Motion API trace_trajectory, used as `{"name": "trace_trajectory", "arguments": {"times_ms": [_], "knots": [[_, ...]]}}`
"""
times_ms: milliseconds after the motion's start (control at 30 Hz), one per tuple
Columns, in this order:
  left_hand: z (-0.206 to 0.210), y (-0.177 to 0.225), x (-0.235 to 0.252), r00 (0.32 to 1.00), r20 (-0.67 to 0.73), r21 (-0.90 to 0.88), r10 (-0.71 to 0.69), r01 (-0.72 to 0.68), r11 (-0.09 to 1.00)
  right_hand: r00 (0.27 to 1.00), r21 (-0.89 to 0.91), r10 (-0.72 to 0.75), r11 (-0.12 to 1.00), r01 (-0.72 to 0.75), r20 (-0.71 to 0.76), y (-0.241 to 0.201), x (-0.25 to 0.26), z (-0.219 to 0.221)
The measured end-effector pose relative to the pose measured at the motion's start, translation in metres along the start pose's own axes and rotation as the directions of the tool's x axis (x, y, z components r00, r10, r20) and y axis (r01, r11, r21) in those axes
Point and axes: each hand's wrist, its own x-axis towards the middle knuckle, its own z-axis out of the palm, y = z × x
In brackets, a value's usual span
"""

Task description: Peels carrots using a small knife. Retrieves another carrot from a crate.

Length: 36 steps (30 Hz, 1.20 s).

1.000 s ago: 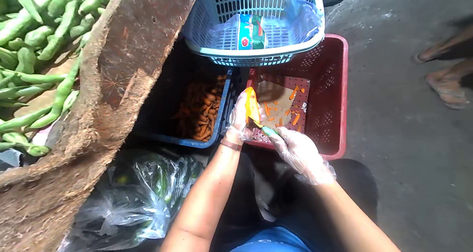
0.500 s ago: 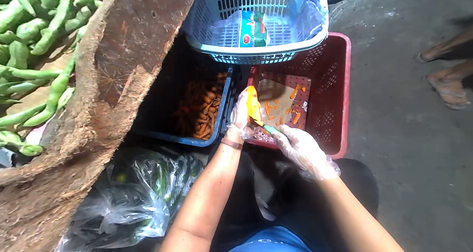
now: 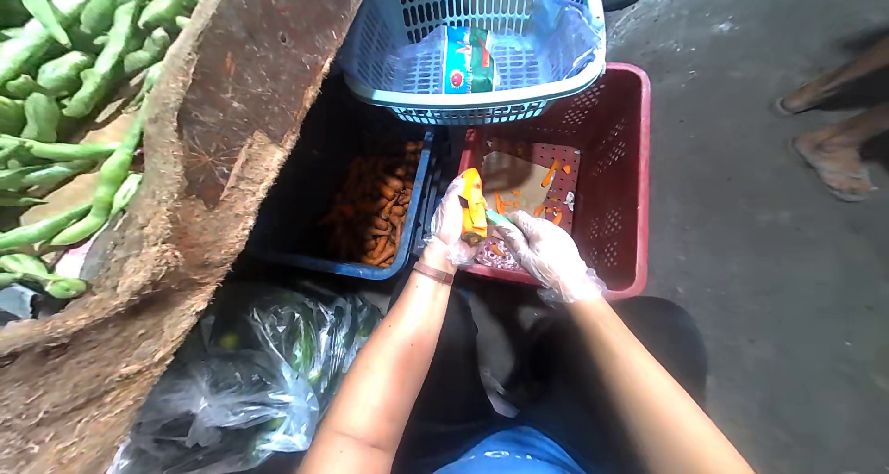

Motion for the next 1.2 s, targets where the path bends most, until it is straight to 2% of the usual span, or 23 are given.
{"name": "trace_trajectory", "arguments": {"times_ms": [133, 233, 333, 400, 467, 500, 567, 600, 633, 700, 767, 800, 900, 1000, 1067, 1100, 1167, 1200], "knots": [[-0.003, -0.003, 0.006, 0.996, 0.040, -0.101, -0.081, 0.084, 0.991, 1.000, -0.022, 0.012, 1.000, -0.012, 0.006, 0.006, 0.010, 0.000], [-0.005, -0.001, 0.011, 0.980, 0.052, -0.179, -0.191, 0.197, 0.964, 1.000, -0.028, 0.006, 1.000, -0.006, -0.016, 0.009, 0.017, 0.002], [-0.004, -0.001, 0.004, 0.947, 0.181, -0.221, -0.267, 0.304, 0.927, 0.993, -0.041, 0.118, 0.992, -0.118, 0.015, 0.022, 0.027, 0.000], [-0.002, -0.001, -0.003, 0.939, 0.202, -0.216, -0.277, 0.319, 0.923, 0.969, -0.070, 0.244, 0.968, -0.241, 0.040, 0.033, 0.034, 0.002], [-0.005, -0.001, -0.005, 0.952, 0.205, -0.146, -0.226, 0.258, 0.955, 0.902, -0.151, 0.404, 0.911, -0.383, 0.152, 0.041, 0.040, 0.001], [-0.005, -0.001, -0.005, 0.965, 0.184, -0.103, -0.189, 0.210, 0.972, 0.843, -0.195, 0.475, 0.878, -0.437, 0.252, 0.043, 0.043, -0.002], [-0.007, 0.001, -0.004, 0.978, 0.170, -0.042, -0.123, 0.132, 0.990, 0.733, -0.272, 0.542, 0.841, -0.468, 0.412, 0.044, 0.043, -0.007], [-0.007, 0.002, -0.003, 0.983, 0.157, -0.021, -0.092, 0.097, 0.995, 0.715, -0.272, 0.544, 0.839, -0.472, 0.439, 0.045, 0.041, -0.010], [-0.007, 0.003, -0.004, 0.987, 0.150, -0.003, -0.056, 0.057, 0.998, 0.739, -0.227, 0.527, 0.849, -0.477, 0.420, 0.045, 0.036, -0.012], [-0.005, 0.004, -0.008, 0.990, 0.139, 0.031, 0.017, -0.022, 0.999, 0.860, -0.026, 0.440, 0.893, -0.449, 0.259, 0.036, 0.019, -0.018], [-0.005, 0.005, -0.010, 0.988, 0.134, 0.038, 0.081, -0.087, 0.995, 0.946, 0.155, 0.313, 0.933, -0.323, 0.088, 0.017, -0.001, -0.021], [-0.005, 0.004, -0.009, 0.985, 0.130, 0.035, 0.111, -0.116, 0.993, 0.971, 0.191, 0.237, 0.952, -0.240, 0.039, 0.007, -0.012, -0.021], [-0.006, -0.001, -0.001, 0.972, 0.101, 0.026, 0.214, -0.218, 0.976, 0.989, 0.094, -0.030, 0.995, 0.045, -0.147, -0.008, -0.041, -0.003], [-0.007, -0.004, 0.002, 0.967, 0.033, 0.030, 0.252, -0.253, 0.967, 0.947, -0.052, -0.161, 0.987, 0.152, -0.279, -0.013, -0.055, 0.011], [-0.007, -0.004, 0.000, 0.971, -0.015, 0.012, 0.239, -0.239, 0.971, 0.947, -0.054, -0.134, 0.991, 0.123, -0.292, -0.015, -0.057, 0.014], [-0.005, -0.004, -0.001, 0.972, -0.048, 0.014, 0.232, -0.231, 0.973, 0.956, 0.015, -0.080, 0.996, 0.088, -0.281, -0.016, -0.057, 0.013], [-0.002, -0.005, -0.002, 0.968, -0.097, 0.039, 0.233, -0.230, 0.972, 0.975, 0.341, 0.131, 0.938, -0.063, -0.177, -0.022, -0.052, 0.008], [-0.001, -0.004, -0.004, 0.966, -0.096, 0.049, 0.242, -0.238, 0.970, 0.967, 0.521, 0.230, 0.842, -0.141, -0.110, -0.024, -0.046, 0.009]]}}
